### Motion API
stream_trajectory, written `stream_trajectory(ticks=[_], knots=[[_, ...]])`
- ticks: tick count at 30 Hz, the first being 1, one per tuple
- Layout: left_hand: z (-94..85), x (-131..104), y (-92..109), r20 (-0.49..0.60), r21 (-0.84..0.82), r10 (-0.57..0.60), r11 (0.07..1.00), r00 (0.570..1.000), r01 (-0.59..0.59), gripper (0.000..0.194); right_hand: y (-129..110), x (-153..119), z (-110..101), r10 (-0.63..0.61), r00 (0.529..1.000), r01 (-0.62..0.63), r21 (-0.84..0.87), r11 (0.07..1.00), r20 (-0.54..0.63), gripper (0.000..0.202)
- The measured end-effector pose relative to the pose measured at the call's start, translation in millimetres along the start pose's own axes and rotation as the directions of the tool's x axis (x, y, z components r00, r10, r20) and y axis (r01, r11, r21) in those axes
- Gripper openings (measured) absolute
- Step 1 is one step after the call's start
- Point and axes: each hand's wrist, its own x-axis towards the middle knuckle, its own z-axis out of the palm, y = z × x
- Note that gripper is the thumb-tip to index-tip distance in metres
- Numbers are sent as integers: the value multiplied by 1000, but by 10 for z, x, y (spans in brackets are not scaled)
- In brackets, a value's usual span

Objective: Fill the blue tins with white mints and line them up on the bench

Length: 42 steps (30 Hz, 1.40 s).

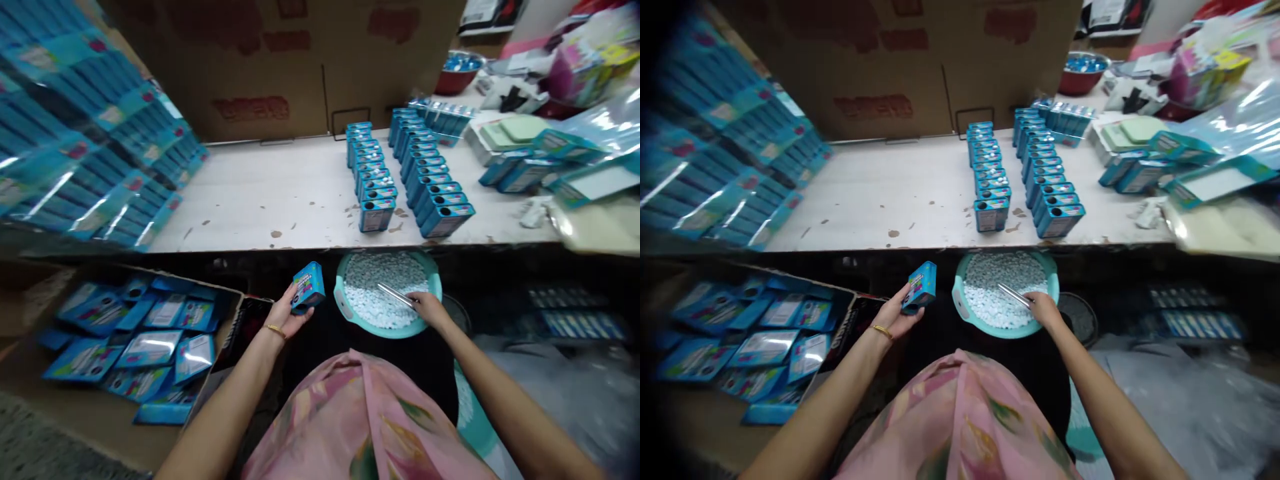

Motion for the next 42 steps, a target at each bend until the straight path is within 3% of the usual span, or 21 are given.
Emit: stream_trajectory(ticks=[3,7,10,13,17,20,23,27,31,36,42], knots=[[18,82,-117,89,1,-29,1000,996,29,29,35,-80,-161,53,997,-62,-176,982,-58,36],[-204,53,-274,160,194,32,979,987,-63,41,37,-79,-252,86,993,-105,-280,954,-81,31],[-410,-5,-419,134,362,-58,932,989,6,44,-49,37,-98,105,994,-110,-188,976,-39,29],[-491,-35,-519,106,382,-139,920,985,88,41,-231,248,208,131,991,-131,-83,988,-11,27],[-317,19,-493,49,224,-38,974,998,26,17,-458,532,536,152,988,-152,99,983,2,31],[-59,95,-408,-32,104,10,995,999,-7,2,-484,601,552,136,991,-133,233,963,0,31],[204,177,-353,-41,14,41,999,998,-40,7,-398,523,363,115,993,-105,338,935,-10,31],[532,285,-366,-11,-81,69,994,998,-70,11,-249,311,-80,102,994,-79,418,905,-33,33],[854,369,-447,-16,-149,57,987,998,-59,11,-209,111,-538,-6,992,56,415,908,-122,30],[1143,428,-603,-18,-216,1,976,1000,-4,11,-477,-83,-940,-124,986,135,106,985,-108,30],[1210,458,-747,-27,-195,-47,980,999,40,8,-944,-246,-1153,-75,997,68,-301,951,-12,29]])
